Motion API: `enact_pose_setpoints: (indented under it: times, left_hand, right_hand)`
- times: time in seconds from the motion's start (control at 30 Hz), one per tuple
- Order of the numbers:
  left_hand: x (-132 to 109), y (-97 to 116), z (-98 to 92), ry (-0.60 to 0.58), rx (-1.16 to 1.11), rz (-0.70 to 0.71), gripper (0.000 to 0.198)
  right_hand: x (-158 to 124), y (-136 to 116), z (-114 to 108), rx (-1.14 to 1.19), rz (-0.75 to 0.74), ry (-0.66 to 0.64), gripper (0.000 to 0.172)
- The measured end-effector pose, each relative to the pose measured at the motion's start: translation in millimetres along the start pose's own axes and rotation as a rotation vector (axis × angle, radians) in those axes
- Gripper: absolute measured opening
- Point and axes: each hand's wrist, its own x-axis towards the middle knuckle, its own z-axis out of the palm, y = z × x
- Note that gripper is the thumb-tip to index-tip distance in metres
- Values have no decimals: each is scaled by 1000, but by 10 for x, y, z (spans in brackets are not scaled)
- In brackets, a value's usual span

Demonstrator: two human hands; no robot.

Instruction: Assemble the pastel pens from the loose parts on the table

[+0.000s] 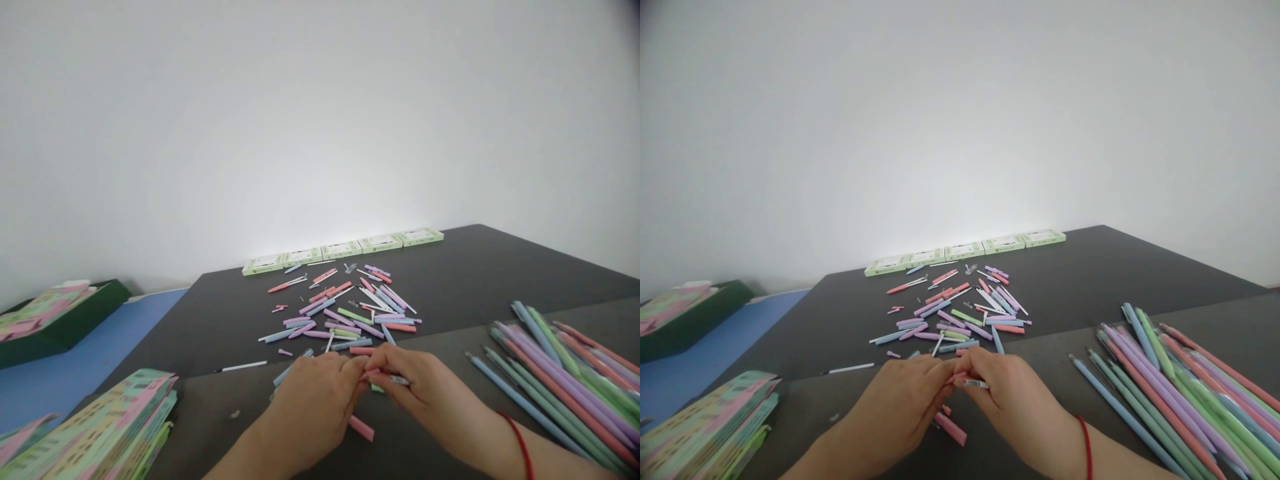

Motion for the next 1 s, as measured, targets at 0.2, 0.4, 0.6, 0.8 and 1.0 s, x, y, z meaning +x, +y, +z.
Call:
enact_pose_setpoints:
  times: [0.2, 0.4, 0.6, 0.8, 1.0]
  left_hand:
    - [-5, 31, 117, -97, 81, -27, 30]
    - [22, 58, 195, -190, 189, -151, 57]
    - [19, 109, 131, -215, 108, -269, 55]
    - [-13, -106, 15, -121, -92, -331, 43]
    - [26, -234, -148, 6, -341, -293, 8]
  right_hand:
    - [-6, 28, 229, 330, 68, -71, 10]
    - [-5, 110, 440, 489, 174, -70, 11]
    - [17, 167, 583, 740, 281, -105, 12]
    - [106, 183, 345, 830, 414, -5, 23]
    - [157, 145, -9, 353, 164, 122, 16]
